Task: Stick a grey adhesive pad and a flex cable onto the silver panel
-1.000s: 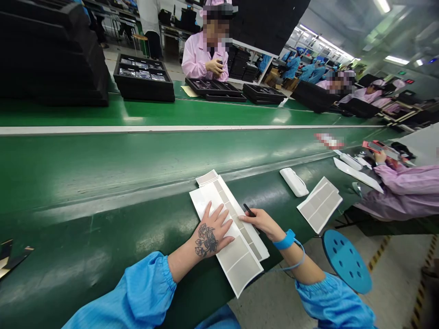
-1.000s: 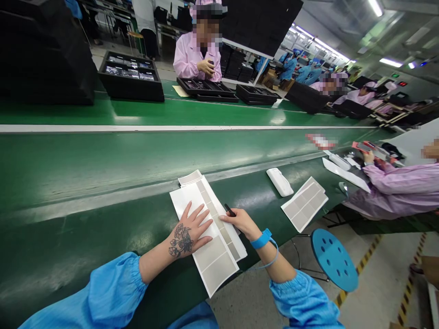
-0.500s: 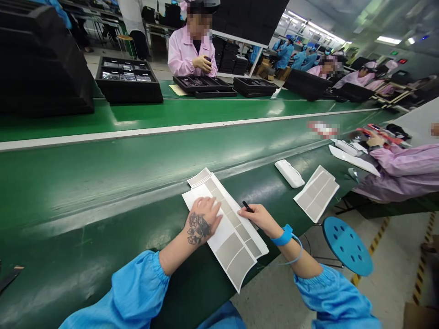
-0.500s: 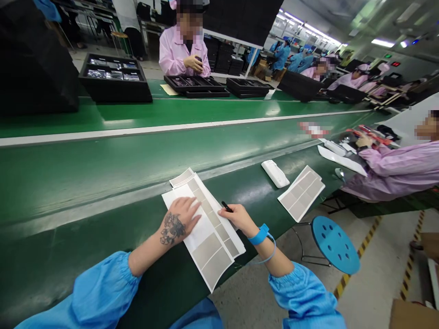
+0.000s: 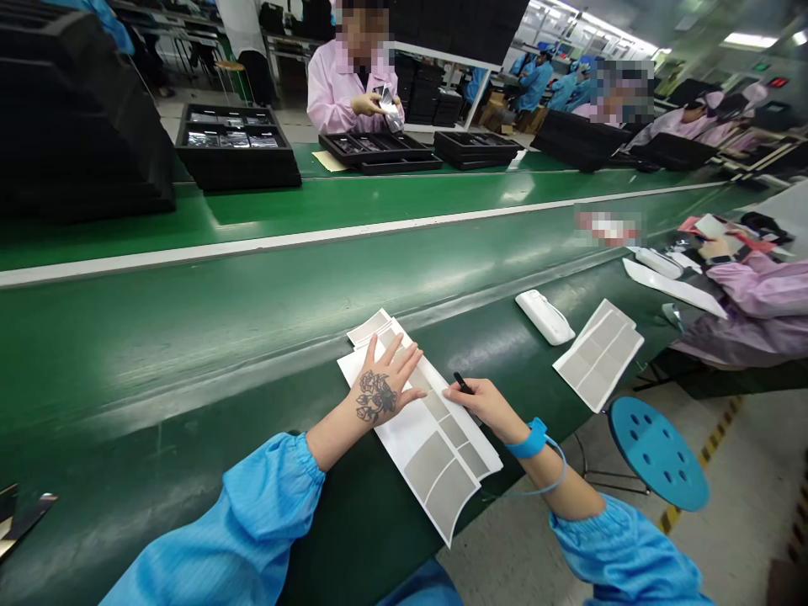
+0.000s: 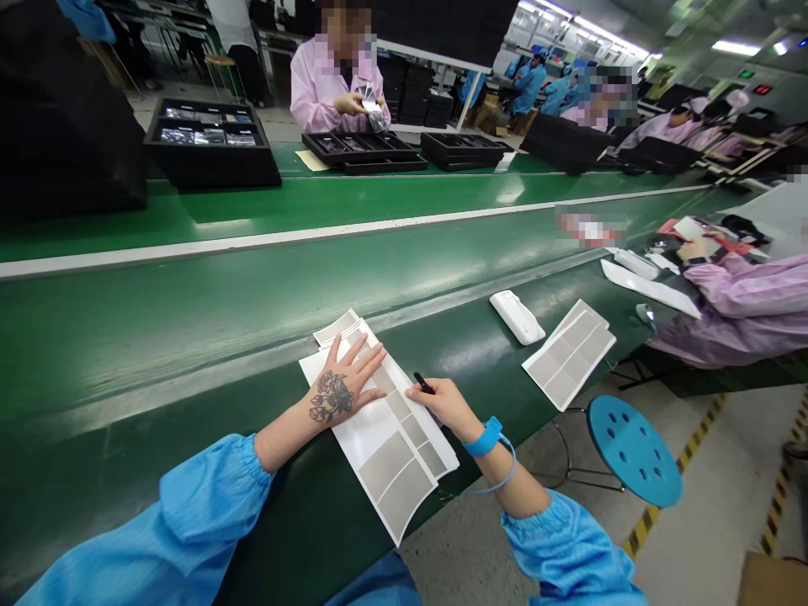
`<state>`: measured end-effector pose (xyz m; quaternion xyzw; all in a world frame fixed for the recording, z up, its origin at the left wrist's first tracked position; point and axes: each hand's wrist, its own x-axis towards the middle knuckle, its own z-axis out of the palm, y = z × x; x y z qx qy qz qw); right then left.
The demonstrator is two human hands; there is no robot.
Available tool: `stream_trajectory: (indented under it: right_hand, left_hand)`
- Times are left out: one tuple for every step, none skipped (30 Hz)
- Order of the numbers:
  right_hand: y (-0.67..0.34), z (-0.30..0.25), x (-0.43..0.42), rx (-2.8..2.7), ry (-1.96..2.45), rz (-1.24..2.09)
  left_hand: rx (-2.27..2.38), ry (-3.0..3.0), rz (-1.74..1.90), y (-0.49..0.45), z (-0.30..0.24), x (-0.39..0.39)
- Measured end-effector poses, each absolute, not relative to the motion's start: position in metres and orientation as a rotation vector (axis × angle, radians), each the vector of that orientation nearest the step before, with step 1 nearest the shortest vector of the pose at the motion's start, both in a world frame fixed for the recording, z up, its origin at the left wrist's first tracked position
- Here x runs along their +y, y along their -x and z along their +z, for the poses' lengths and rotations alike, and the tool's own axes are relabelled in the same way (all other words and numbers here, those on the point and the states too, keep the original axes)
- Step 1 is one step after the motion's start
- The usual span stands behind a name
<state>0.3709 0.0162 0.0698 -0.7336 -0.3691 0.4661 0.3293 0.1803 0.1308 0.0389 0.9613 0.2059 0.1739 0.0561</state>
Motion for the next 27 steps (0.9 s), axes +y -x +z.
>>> stream_trajectory:
  right_hand:
    - [-0.371, 0.070, 0.016, -0.959, 1.919, 1.225]
    - [-0.371, 0.070, 0.017, -0.952, 1.918, 1.231]
    - [-0.371, 0.070, 0.017, -0.947, 1.918, 1.237]
    - [-0.371, 0.070, 0.017, -0.943, 1.916, 1.241]
    - [-0.371, 0.070, 0.017, -0.940, 1.915, 1.245]
    - [-0.371, 0.070, 0.017, -0.939, 1.914, 1.249]
    - [-0.371, 0.070, 0.017, -0.938, 1.914, 1.251]
    - [-0.372, 0.069, 0.018, -0.938, 1.914, 1.252]
    - [-0.372, 0.069, 0.018, -0.940, 1.915, 1.252]
    - [-0.372, 0.068, 0.018, -0.942, 1.916, 1.252]
    - [-0.372, 0.067, 0.018, -0.944, 1.919, 1.249]
    - [-0.373, 0.066, 0.018, -0.948, 1.922, 1.245]
    - [-0.373, 0.065, 0.018, -0.952, 1.926, 1.241]
    - [-0.373, 0.063, 0.018, -0.959, 1.931, 1.237]
    - [-0.374, 0.062, 0.018, -0.967, 1.937, 1.231]
    - [-0.374, 0.061, 0.018, -0.978, 1.943, 1.224]
    - [-0.374, 0.060, 0.017, -0.993, 1.950, 1.214]
    - [-0.375, 0.059, 0.017, -1.010, 1.956, 1.203]
    - [-0.375, 0.059, 0.018, -1.029, 1.962, 1.190]
    - [-0.376, 0.058, 0.018, -1.050, 1.968, 1.177]
    - [-0.376, 0.058, 0.019, -1.071, 1.974, 1.165]
    - [-0.376, 0.058, 0.019, -1.093, 1.981, 1.150]
    - [-0.376, 0.057, 0.020, -1.114, 1.988, 1.134]
    - [-0.377, 0.057, 0.021, -1.133, 1.998, 1.115]
    - [-0.376, 0.057, 0.021, -1.151, 2.009, 1.094]
    - [-0.376, 0.057, 0.022, -1.165, 2.020, 1.073]
    - [-0.376, 0.057, 0.022, -1.178, 2.029, 1.054]
  left_hand:
    - [0.610, -2.920, 0.529, -0.180, 0.038, 0.128]
    - [0.602, -2.925, 0.529, -0.179, 0.038, 0.127]
    - [0.599, -2.930, 0.527, -0.179, 0.037, 0.125]
    - [0.600, -2.934, 0.523, -0.178, 0.037, 0.124]
    - [0.604, -2.937, 0.519, -0.178, 0.036, 0.124]
    - [0.608, -2.939, 0.516, -0.177, 0.035, 0.124]
    - [0.612, -2.940, 0.512, -0.176, 0.034, 0.124]
    - [0.613, -2.940, 0.506, -0.176, 0.033, 0.123]
    - [0.612, -2.939, 0.503, -0.175, 0.032, 0.123]
    - [0.611, -2.939, 0.500, -0.174, 0.031, 0.123]
    - [0.609, -2.938, 0.498, -0.174, 0.030, 0.123]
    - [0.608, -2.939, 0.497, -0.173, 0.030, 0.122]
    - [0.609, -2.940, 0.497, -0.172, 0.030, 0.122]
    - [0.608, -2.941, 0.499, -0.171, 0.029, 0.122]
    - [0.606, -2.943, 0.500, -0.170, 0.029, 0.122]
    - [0.606, -2.944, 0.501, -0.169, 0.029, 0.122]
    - [0.606, -2.946, 0.504, -0.169, 0.029, 0.122]
    - [0.607, -2.948, 0.507, -0.168, 0.029, 0.122]
    - [0.610, -2.951, 0.511, -0.168, 0.029, 0.121]
    - [0.612, -2.955, 0.514, -0.167, 0.028, 0.121]
    - [0.612, -2.961, 0.516, -0.167, 0.028, 0.121]
    - [0.612, -2.967, 0.517, -0.166, 0.028, 0.121]
    - [0.614, -2.972, 0.517, -0.166, 0.027, 0.121]
    - [0.618, -2.974, 0.519, -0.166, 0.027, 0.120]
    - [0.624, -2.976, 0.520, -0.166, 0.027, 0.120]
    - [0.632, -2.976, 0.522, -0.166, 0.027, 0.119]
    - [0.643, -2.977, 0.522, -0.166, 0.028, 0.119]
